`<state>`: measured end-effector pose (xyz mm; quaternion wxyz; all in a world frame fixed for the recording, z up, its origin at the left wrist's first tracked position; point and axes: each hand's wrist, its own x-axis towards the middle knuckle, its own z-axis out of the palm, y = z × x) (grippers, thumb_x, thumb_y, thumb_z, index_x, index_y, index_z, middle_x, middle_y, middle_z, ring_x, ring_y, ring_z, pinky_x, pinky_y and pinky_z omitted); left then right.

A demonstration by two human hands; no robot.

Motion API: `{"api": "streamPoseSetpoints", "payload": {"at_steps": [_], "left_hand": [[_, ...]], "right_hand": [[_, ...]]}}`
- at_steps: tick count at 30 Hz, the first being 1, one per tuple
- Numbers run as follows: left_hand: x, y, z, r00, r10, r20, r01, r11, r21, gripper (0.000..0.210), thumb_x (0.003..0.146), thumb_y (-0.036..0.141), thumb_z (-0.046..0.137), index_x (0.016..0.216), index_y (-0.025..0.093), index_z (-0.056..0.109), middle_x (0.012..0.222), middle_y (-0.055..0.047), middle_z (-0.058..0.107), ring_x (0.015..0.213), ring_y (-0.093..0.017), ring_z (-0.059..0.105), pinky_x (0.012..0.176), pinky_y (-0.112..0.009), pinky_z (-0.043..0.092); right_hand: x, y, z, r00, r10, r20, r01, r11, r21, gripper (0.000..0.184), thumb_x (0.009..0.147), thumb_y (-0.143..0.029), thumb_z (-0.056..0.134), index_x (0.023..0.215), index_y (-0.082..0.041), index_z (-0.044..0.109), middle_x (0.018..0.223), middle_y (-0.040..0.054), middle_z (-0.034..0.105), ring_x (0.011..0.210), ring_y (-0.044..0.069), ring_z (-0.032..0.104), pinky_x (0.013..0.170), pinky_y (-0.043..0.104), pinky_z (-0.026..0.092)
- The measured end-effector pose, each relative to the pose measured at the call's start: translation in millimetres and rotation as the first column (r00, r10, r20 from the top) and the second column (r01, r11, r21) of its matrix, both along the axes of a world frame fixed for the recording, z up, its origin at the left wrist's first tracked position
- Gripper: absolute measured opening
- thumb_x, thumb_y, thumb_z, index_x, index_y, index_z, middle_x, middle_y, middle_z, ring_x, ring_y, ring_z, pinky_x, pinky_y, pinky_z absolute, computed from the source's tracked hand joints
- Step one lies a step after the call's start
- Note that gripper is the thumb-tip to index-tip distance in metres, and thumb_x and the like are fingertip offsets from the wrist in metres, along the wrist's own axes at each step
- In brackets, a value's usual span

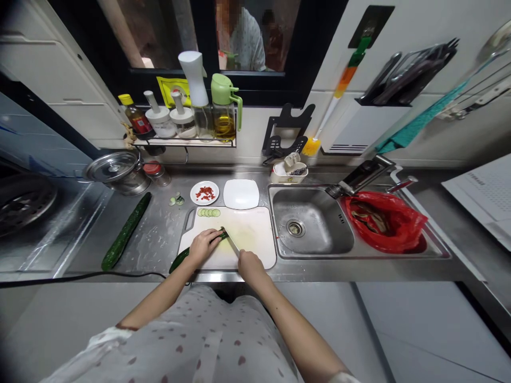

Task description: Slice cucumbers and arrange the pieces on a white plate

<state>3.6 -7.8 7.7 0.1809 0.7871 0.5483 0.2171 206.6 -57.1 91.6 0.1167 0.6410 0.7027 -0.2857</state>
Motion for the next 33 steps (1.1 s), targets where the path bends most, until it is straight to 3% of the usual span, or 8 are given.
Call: {"api": "streamPoseSetpoints", "payload": {"at_steps": [33], "left_hand": [[-1,1,-4.7,1.0,0.001,0.003,-0.001,1.0,0.006,0.028,0.092,0.031,0.052,0.116,0.03,0.066,0.108,-0.003,0.067,0.099,-0.015,0.06,0.089,-0.027,0.048]], "right_hand": [[-11,12,-3.6,1.0,0.025,0.014,-0.025,0.999,-0.029,0.028,0.091,-0.011,0.038,0.107,-0.011,0.061,0.101,0.0169,0.068,0.095,0.023,0.065,0.073,0.028,0.042]]}}
